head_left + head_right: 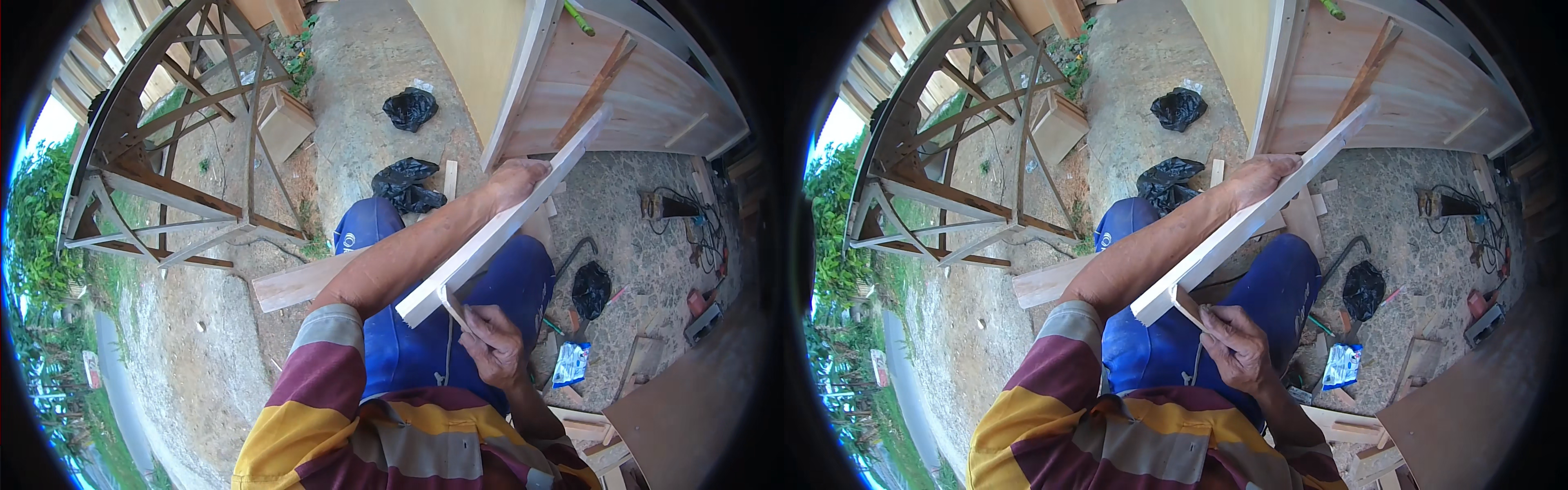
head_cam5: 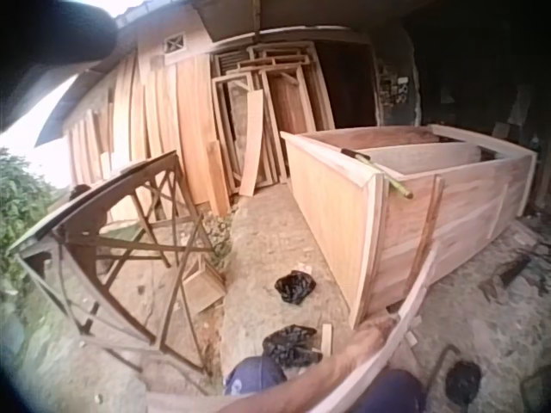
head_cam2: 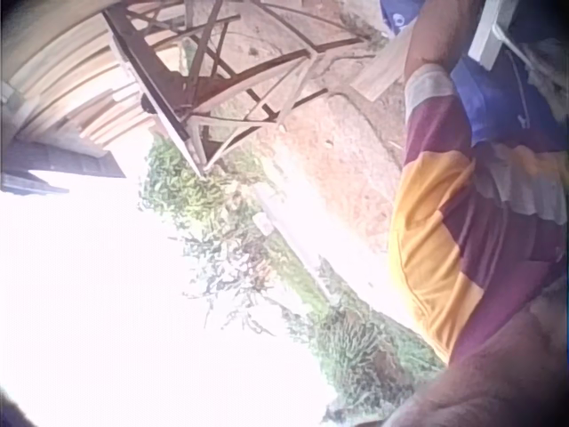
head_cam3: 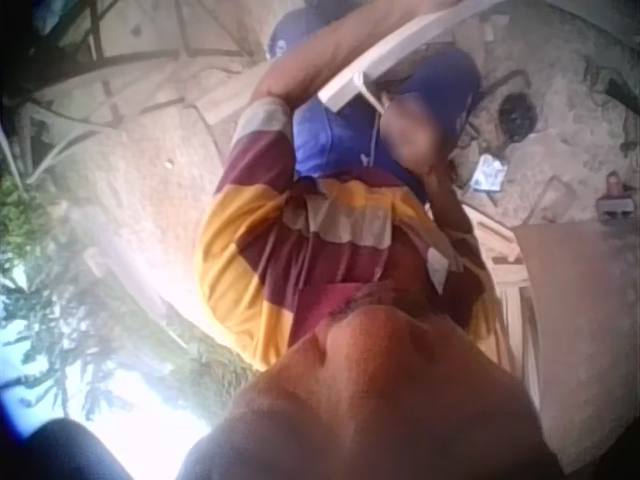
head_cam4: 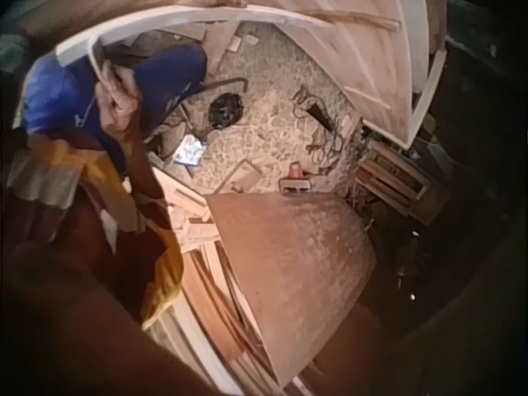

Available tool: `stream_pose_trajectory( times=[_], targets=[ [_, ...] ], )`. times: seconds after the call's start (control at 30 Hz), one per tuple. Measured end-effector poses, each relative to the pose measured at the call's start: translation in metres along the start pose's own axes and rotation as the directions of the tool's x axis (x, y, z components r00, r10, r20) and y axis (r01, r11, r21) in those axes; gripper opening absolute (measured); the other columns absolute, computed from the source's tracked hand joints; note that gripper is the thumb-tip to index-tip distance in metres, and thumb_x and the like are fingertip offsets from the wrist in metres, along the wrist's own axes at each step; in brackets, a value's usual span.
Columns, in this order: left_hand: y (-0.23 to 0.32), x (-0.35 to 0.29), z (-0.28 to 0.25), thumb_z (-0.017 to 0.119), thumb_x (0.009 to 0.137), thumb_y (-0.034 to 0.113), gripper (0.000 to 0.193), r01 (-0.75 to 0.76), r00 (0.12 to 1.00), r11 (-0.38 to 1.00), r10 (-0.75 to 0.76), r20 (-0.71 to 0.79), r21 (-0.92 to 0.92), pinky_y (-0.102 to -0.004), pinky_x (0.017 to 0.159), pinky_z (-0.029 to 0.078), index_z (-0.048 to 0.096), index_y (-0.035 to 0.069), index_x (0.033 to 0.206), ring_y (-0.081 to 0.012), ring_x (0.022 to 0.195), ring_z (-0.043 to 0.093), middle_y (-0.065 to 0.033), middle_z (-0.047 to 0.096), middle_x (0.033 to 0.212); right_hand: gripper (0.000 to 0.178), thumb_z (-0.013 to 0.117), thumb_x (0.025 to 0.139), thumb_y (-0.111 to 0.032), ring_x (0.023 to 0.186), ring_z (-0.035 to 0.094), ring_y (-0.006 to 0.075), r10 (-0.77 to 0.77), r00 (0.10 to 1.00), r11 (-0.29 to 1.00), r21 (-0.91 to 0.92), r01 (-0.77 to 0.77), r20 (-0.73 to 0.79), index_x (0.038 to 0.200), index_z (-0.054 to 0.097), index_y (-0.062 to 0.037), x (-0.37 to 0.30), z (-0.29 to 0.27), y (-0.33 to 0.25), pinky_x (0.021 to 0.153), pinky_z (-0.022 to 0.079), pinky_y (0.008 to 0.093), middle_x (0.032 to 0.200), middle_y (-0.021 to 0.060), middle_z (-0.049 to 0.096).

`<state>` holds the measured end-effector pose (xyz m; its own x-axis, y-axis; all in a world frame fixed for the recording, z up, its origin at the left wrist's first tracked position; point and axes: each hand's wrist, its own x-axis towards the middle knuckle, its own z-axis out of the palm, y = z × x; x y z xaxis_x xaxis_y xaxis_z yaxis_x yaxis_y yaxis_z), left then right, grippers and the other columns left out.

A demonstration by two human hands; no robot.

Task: The person measures and marks wooden planks using a ruler and pencil. They then apply glue to the edges of the planks and assemble them into a cross-shaped structure. The person works on the floor in a workshop environment.

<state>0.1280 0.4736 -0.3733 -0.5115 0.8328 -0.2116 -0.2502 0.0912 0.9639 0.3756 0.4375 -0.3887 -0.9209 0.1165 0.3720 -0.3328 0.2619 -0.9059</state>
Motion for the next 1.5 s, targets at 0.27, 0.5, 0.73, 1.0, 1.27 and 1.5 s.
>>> stream_pose_trajectory(
  times=[0.27,0.5,0.73,1.0,1.27,1.5],
  targets=[
    [-0.014,0.02,0.002,0.048,0.105,0.03,0.033,0.029,0.999,0.998,-0.028,0.019,-0.048,-0.0303,0.062,0.048,0.067,0.004,0.111,-0.0117,0.068,0.055,-0.0015,0.059,0.08,0.049,0.075,0.08,0.005,0.093,0.067,0.0277,-0.083,0.995,0.991,-0.111,0.077,-0.049,0.126,0.068,-0.007,-0.003,0.014,-0.003,0.079,0.056,0.0356,0.112,0.0152,0.065],
    [-0.01,0.017,0.003,0.047,0.105,0.03,0.034,-0.022,1.0,0.997,0.022,-0.003,0.078,-0.0299,0.063,0.048,0.068,0.004,0.109,-0.0116,0.07,0.057,-0.0025,0.062,0.083,0.047,0.076,0.08,0.004,0.093,0.067,0.0277,-0.036,0.997,0.998,-0.046,0.039,0.067,0.126,0.068,-0.0056,-0.009,0.005,-0.012,0.079,0.056,0.034,0.112,0.0159,0.064],
    [-0.019,0.019,0.001,0.046,0.105,0.027,0.033,-0.048,0.999,0.994,0.046,0.015,0.098,-0.0297,0.064,0.048,0.068,0.004,0.113,-0.0115,0.07,0.057,-0.0028,0.062,0.084,0.046,0.075,0.082,0.003,0.094,0.068,0.0262,-0.02,0.984,1.0,0.017,0.017,0.179,0.127,0.067,-0.0042,-0.004,0.01,-0.019,0.08,0.056,0.0329,0.112,0.0154,0.066],
    [-0.016,-0.025,-0.012,0.042,0.107,0.028,0.022,0.224,0.97,0.897,-0.167,0.176,-0.38,-0.024,0.044,0.045,0.057,0.012,0.108,-0.0106,0.052,0.053,-0.0013,0.057,0.077,0.041,0.066,0.094,-0.005,0.09,0.063,0.0165,0.169,0.903,0.975,0.201,-0.095,-0.396,0.133,0.058,0.0058,0.009,-0.044,0.024,0.078,0.052,0.0263,0.111,0.0136,0.064],
    [-0.028,-0.067,-0.007,0.056,0.102,0.036,0.028,0.291,0.949,0.831,-0.187,0.256,-0.473,-0.0247,0.045,0.042,0.054,0.008,0.106,-0.015,0.053,0.052,-0.0101,0.06,0.079,0.042,0.064,0.093,-0.004,0.099,0.067,0.0258,-0.088,0.818,0.906,-0.388,-0.172,-0.568,0.135,0.06,-0.0049,0.062,-0.132,0.067,0.081,0.054,0.0331,0.114,0.0154,0.063],
    [-0.025,-0.063,0.001,0.056,0.102,0.036,0.028,0.263,0.964,0.816,-0.238,0.115,-0.514,-0.0246,0.046,0.042,0.057,0.008,0.104,-0.0141,0.054,0.052,-0.0083,0.06,0.079,0.045,0.066,0.09,0.0,0.099,0.067,0.0264,-0.003,0.951,0.924,-0.365,-0.115,-0.309,0.135,0.062,-0.0059,0.025,-0.088,0.041,0.083,0.054,0.0335,0.115,0.0157,0.063]
  ],
)
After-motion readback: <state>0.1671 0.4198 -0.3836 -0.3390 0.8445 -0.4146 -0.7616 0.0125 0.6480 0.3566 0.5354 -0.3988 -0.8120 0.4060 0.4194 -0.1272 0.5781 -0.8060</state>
